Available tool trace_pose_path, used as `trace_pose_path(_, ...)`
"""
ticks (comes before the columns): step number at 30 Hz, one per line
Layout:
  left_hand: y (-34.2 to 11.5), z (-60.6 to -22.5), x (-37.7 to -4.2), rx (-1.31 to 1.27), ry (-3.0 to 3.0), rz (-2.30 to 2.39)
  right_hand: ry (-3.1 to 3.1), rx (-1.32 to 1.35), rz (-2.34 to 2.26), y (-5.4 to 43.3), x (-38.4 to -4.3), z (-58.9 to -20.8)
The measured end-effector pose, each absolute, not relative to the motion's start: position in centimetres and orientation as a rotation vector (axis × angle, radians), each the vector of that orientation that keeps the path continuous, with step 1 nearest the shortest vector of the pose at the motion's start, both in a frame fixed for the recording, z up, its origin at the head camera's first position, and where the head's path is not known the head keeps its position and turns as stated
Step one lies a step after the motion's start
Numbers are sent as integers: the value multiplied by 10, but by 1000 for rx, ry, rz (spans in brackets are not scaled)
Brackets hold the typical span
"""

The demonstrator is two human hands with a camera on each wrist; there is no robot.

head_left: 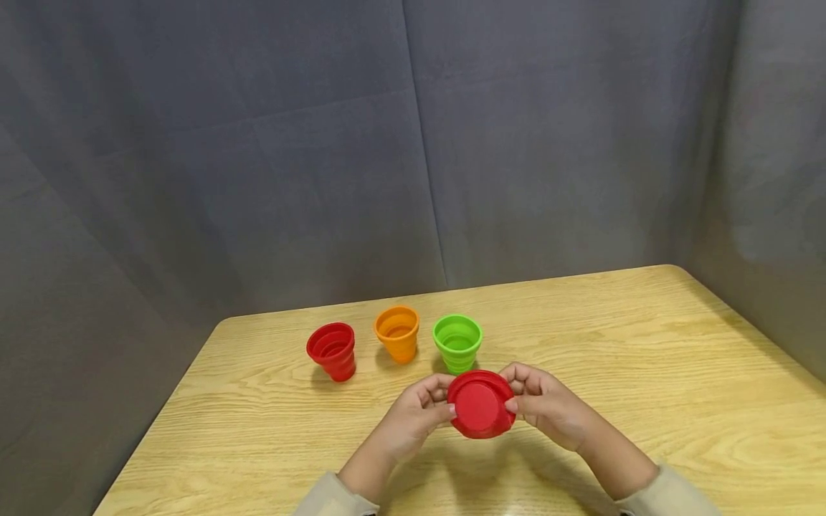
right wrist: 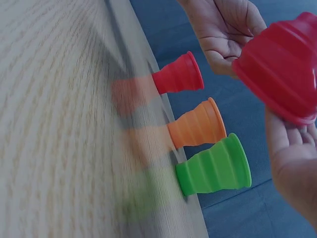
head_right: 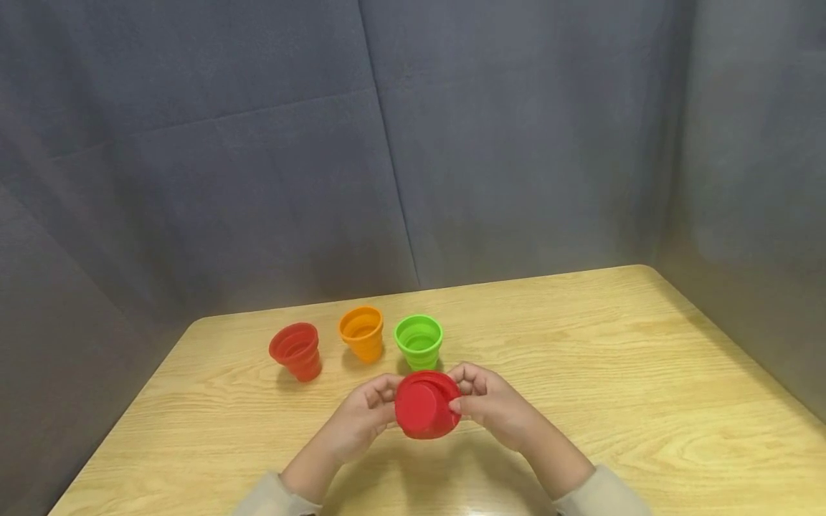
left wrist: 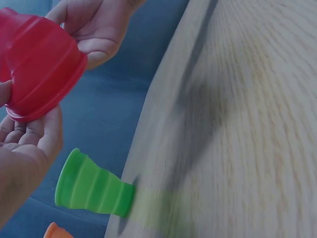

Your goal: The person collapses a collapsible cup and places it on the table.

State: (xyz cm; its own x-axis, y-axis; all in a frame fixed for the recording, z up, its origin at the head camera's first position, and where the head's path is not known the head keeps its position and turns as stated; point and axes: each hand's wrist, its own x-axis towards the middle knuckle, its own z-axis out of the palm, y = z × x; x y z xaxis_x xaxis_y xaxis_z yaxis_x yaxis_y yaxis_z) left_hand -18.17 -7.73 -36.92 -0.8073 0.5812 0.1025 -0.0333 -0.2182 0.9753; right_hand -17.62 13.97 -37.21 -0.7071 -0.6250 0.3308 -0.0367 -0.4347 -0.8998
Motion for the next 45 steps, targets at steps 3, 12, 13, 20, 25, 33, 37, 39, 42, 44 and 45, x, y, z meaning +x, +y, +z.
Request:
trace_pose_path(3,-76,-368,-182,633,1689,2071,1304,-990,-2191,140,-175,-376)
trace_pose_path(12,-75,-367,-179,623,1879,2010,1582,-875,-2206,129,-167,-373)
trace_pose_path(13,-74,-367,-179,628,1897,2010,1633,-844,-2207,128,-167,-372)
trace_pose_path(20,-72,-368,-179,666,1948,2029,1857,-711,-2183,121,-163,-362)
trace_pose_path(25,-73,-368,-179,661,1971,2019,1894,-687,-2179,121,-162,-360)
trace_pose_path(33,-74,-367,-180,689,1978,1990,1987,-649,-2148,121,-158,-356)
trace_pose_path(37,-74,-365,-179,695,2002,1972,2026,-628,-2131,120,-157,-354)
trace_pose_path(39,-74,-364,-179,694,2017,1965,2041,-621,-2124,120,-157,-353)
trace_pose_path(42,-75,-362,-178,699,2033,1954,2046,-619,-2114,121,-158,-353)
trace_pose_path(44,-77,-361,-178,704,2025,1950,2032,-641,-2113,123,-159,-353)
trace_pose_path(45,-77,-362,-179,705,2013,1951,2017,-664,-2113,124,-160,-353)
